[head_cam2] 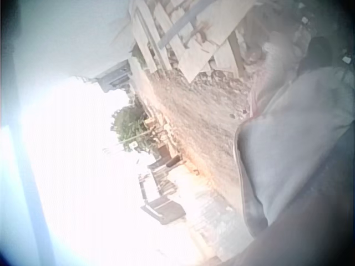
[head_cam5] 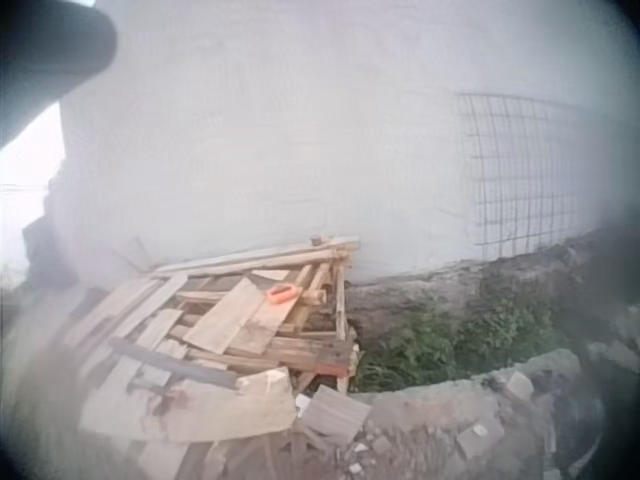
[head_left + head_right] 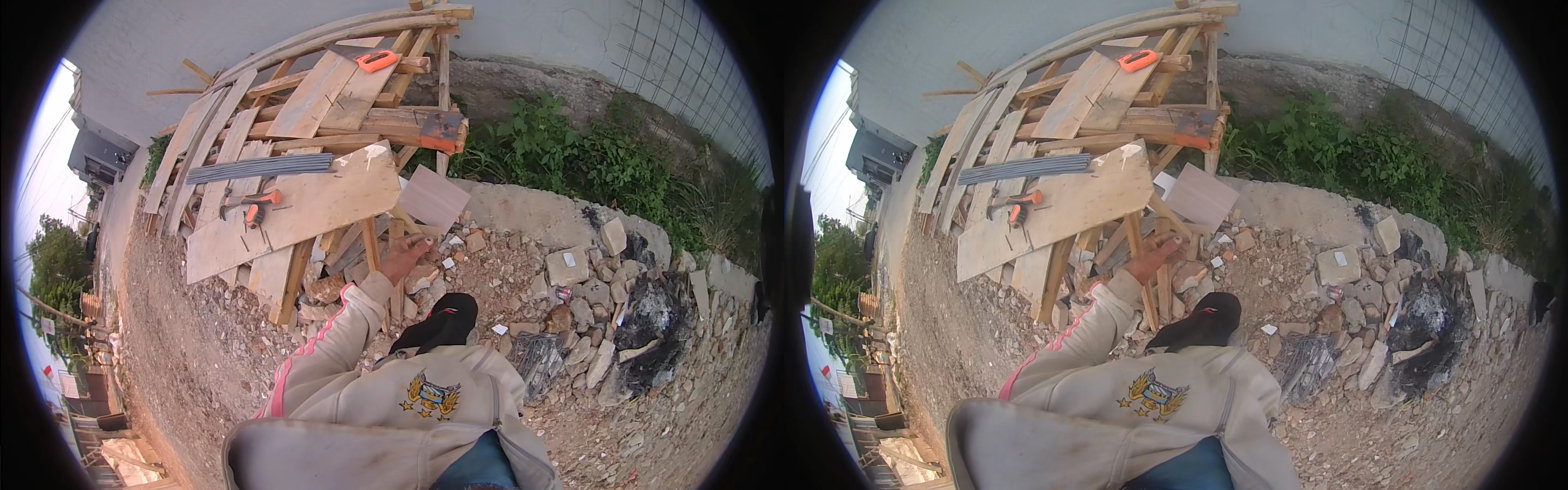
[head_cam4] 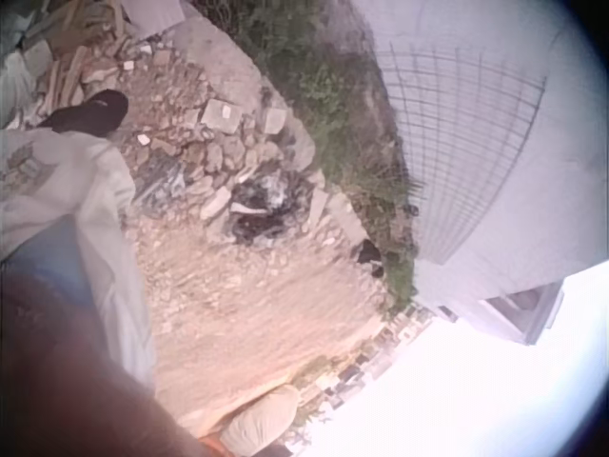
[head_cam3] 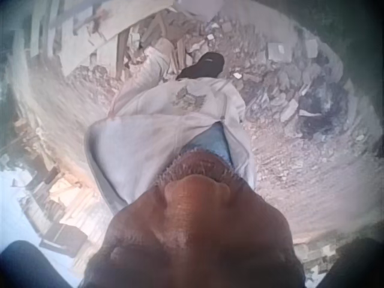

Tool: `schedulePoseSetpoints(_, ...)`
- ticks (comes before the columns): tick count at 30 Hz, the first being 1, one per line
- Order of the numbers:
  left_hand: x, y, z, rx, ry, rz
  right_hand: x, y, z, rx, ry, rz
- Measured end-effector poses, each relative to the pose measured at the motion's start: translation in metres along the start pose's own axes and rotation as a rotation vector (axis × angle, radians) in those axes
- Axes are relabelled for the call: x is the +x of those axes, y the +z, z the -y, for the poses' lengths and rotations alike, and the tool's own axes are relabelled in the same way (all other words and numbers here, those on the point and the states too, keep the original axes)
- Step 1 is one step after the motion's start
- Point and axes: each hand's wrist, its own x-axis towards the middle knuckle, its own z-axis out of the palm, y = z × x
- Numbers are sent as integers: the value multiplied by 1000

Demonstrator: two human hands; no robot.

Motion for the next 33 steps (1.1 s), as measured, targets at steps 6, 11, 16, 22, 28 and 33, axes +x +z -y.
schedulePoseSetpoints(6,25,-128,-76,471,236,-671,23,19,119,-169,-284,141)
schedulePoseSetpoints(11,73,-260,-74,915,25,-1108,44,38,205,-349,-433,199)
schedulePoseSetpoints(16,106,-247,-108,977,-212,-1053,81,35,248,-619,-481,143)
schedulePoseSetpoints(22,102,-291,-61,1093,-103,-1060,126,6,266,-1240,-460,45)
schedulePoseSetpoints(28,90,-314,-46,1155,182,-1046,139,-6,221,-758,-190,179)
schedulePoseSetpoints(33,107,-260,-57,1087,175,-1242,102,46,242,-477,-35,140)
